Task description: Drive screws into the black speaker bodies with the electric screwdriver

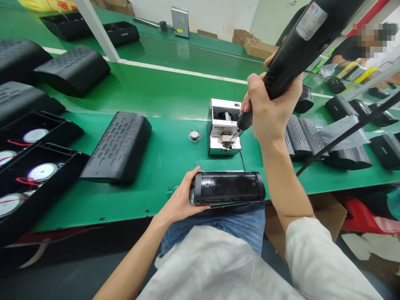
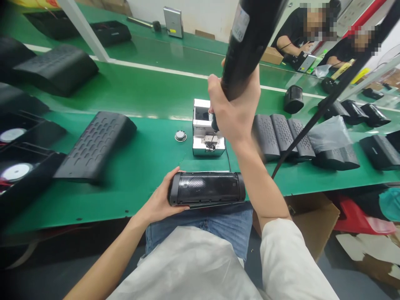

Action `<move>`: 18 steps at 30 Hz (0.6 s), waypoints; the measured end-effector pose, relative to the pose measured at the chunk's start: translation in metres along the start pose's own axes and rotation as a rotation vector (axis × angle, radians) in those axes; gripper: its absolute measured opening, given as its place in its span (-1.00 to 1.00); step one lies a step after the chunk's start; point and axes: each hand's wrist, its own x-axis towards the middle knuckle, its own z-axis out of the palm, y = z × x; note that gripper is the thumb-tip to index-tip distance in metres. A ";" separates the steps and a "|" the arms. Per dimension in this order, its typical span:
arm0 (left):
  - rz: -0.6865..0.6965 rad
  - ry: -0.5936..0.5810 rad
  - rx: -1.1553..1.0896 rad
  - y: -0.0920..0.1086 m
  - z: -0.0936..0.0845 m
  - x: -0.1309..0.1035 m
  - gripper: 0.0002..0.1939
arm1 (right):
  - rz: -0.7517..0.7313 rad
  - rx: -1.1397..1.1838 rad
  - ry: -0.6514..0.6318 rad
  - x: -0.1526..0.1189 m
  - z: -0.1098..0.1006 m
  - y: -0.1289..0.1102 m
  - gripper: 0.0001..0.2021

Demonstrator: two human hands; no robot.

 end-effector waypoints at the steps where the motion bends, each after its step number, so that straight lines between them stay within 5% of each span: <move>1: -0.006 0.003 0.002 0.000 0.000 0.000 0.31 | 0.009 -0.006 0.005 0.001 0.000 0.002 -0.38; 6: -0.016 -0.003 0.026 -0.001 0.000 0.000 0.29 | 0.039 0.001 0.041 -0.001 0.011 0.011 -0.44; 11: -0.016 0.034 0.101 -0.010 0.000 0.003 0.20 | 0.146 -0.039 0.038 -0.005 0.010 -0.008 -0.49; 15: 0.036 0.048 0.065 -0.013 0.002 0.012 0.23 | 0.239 0.035 -0.057 -0.011 -0.004 -0.045 -0.51; 18: 0.069 0.025 0.017 -0.007 0.010 0.012 0.31 | 0.125 0.087 -0.037 -0.024 -0.012 -0.096 -0.69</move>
